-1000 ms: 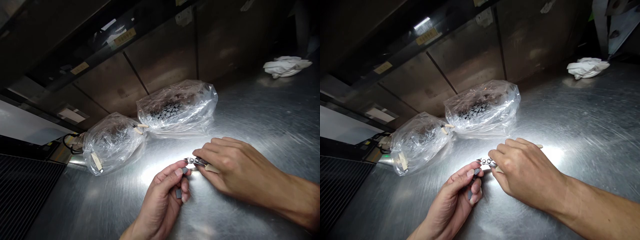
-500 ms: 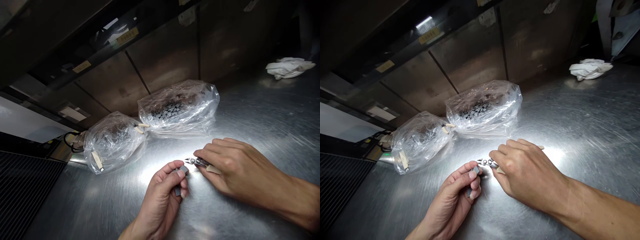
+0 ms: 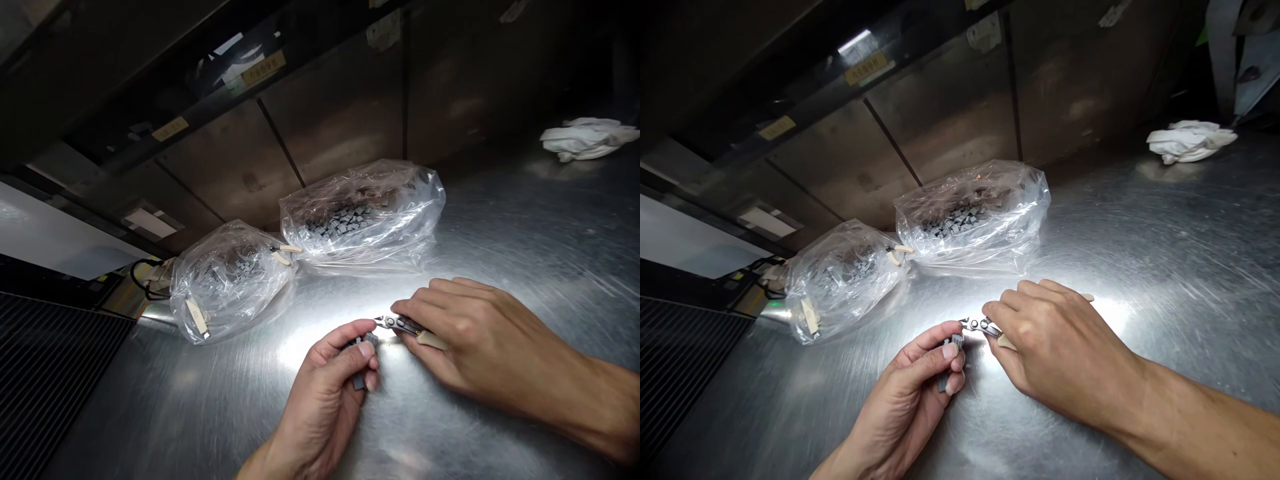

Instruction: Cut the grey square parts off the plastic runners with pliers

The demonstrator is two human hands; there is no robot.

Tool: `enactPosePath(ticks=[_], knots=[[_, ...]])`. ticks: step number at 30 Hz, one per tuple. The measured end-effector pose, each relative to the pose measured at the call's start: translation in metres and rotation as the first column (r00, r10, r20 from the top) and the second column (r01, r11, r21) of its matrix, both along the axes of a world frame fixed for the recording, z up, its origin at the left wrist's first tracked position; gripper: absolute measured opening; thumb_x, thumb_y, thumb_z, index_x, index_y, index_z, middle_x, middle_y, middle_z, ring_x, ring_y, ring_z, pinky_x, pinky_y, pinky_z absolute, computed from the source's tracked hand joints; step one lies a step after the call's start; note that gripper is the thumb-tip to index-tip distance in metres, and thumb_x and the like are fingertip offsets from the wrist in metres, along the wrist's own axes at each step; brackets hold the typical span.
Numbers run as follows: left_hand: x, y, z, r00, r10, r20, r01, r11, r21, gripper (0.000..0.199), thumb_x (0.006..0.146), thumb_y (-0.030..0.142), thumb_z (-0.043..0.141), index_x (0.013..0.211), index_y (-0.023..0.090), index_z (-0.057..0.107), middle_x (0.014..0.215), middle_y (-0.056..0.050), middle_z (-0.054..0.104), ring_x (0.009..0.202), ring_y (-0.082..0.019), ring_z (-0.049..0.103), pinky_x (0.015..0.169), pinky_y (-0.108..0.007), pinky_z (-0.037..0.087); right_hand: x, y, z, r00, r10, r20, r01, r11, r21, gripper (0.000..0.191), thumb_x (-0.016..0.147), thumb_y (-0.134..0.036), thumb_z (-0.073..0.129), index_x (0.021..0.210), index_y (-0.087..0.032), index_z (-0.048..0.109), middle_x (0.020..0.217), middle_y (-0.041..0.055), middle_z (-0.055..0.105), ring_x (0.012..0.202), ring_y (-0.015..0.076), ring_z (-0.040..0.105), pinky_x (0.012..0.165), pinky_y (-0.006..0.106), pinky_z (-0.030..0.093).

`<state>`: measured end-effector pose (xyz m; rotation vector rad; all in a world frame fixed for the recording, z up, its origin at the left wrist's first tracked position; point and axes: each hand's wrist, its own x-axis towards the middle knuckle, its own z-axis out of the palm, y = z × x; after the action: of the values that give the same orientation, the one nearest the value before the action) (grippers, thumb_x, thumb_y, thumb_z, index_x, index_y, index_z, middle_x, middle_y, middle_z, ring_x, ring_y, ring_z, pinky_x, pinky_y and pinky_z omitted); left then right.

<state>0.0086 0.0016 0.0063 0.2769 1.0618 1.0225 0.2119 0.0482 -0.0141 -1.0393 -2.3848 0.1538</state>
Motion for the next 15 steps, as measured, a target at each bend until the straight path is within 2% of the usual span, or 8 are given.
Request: enactPosePath(ticks=[15], knots=[[-0.0007, -0.0002, -0.0023, 1.000, -0.002, -0.025, 0.002, 1.000, -0.002, 0.031, 0.071, 0.012, 0.089, 0.102, 0.010, 0.082, 0.067, -0.003, 0.066, 0.062, -0.009, 0.055, 0.061, -0.019, 0.045, 0.0017, 0.0002, -0.0011, 1.000, -0.008, 0.013, 0.008, 1.000, 0.011, 0.017, 0.098, -0.023, 0.056, 0.096, -0.019, 0.072, 0.076, 0.0022, 0.066, 0.067, 0.0205, 0.059, 0.067, 0.036, 0.037]])
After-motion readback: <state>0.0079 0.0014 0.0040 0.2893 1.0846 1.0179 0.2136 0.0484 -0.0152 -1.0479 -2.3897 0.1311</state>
